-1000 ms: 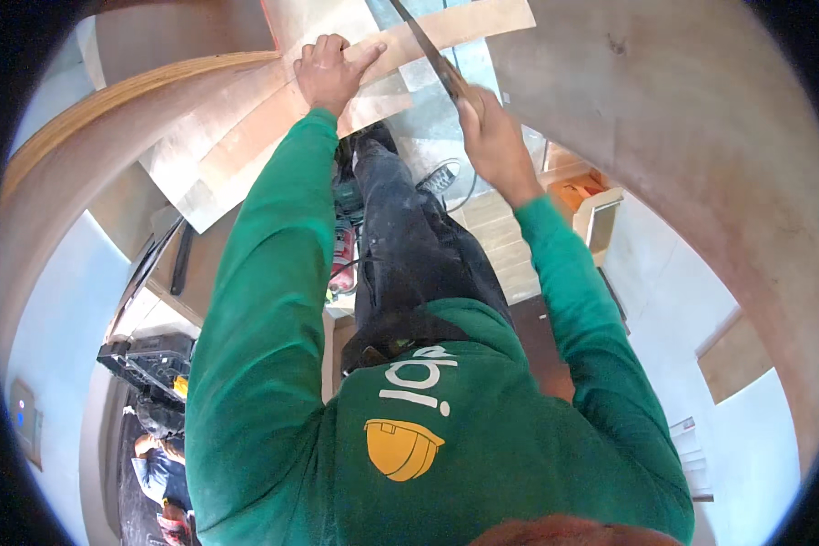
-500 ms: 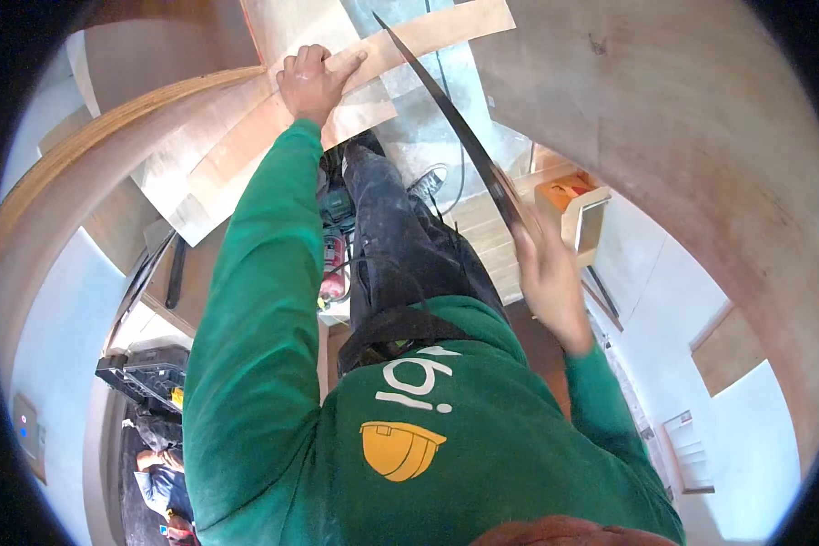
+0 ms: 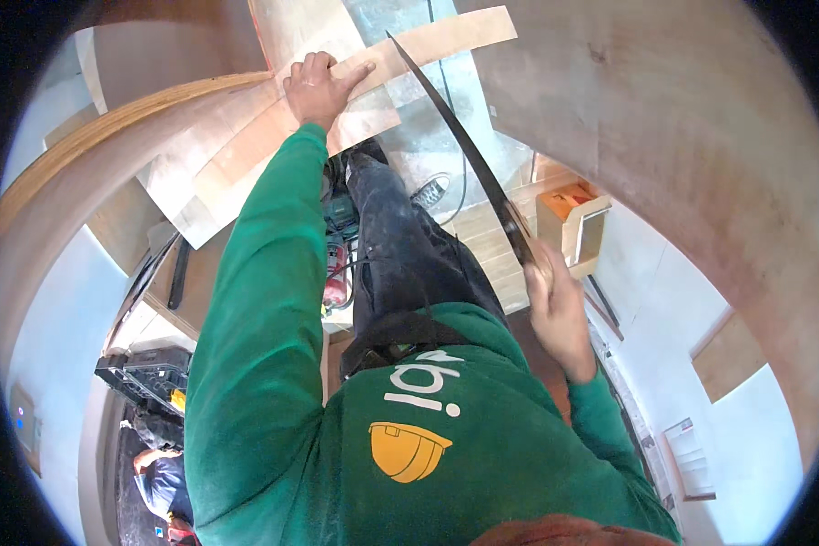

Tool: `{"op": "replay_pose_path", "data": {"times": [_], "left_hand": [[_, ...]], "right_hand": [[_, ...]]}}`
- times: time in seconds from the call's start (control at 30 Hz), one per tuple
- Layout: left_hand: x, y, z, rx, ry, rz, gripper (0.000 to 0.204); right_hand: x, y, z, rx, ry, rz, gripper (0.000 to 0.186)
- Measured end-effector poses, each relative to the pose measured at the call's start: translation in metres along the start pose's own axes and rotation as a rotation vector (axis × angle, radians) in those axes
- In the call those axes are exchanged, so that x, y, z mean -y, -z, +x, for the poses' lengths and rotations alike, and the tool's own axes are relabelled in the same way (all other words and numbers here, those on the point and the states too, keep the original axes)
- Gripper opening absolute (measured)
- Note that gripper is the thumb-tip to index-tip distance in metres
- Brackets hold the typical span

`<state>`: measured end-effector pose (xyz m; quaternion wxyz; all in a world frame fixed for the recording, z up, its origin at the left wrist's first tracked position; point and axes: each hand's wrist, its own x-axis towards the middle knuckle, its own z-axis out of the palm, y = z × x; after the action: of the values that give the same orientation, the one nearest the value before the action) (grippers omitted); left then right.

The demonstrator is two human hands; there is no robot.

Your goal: The person marks a line on a wooden board with a pencil and a square, then uses a hand saw to cut the board while bracing it against a wooden cabinet structure.

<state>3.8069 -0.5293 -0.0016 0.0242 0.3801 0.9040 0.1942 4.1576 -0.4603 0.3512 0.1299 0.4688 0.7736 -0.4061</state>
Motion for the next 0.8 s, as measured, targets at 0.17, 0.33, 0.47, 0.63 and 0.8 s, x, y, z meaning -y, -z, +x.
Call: {"op": "replay_pose_path", "data": {"times": [0.17, 0.33, 0.47, 0.63, 0.8], "left_hand": [[-0.005, -0.001, 0.001, -0.023, -0.027, -0.010, 0.068], [-0.004, -0.007, 0.001, -0.040, -0.063, -0.033, 0.067], [0.000, -0.010, -0.001, 0.039, 0.025, -0.006, 0.069], [0.001, -0.006, 0.000, 0.032, 0.022, -0.004, 0.069], [-0.005, -0.006, 0.003, -0.008, -0.032, 0.002, 0.070]], "right_hand": [[-0.019, -0.054, 0.097, -0.027, 0.045, 0.046, 0.039], [0.002, -0.091, 0.195, -0.135, 0.152, 0.124, 0.035], [0.012, -0.048, 0.094, -0.006, -0.041, 0.128, 0.035], [0.004, 0.005, -0.010, -0.011, -0.015, 0.028, 0.038], [-0.010, -0.076, 0.150, -0.098, 0.176, 0.122, 0.035]]}}
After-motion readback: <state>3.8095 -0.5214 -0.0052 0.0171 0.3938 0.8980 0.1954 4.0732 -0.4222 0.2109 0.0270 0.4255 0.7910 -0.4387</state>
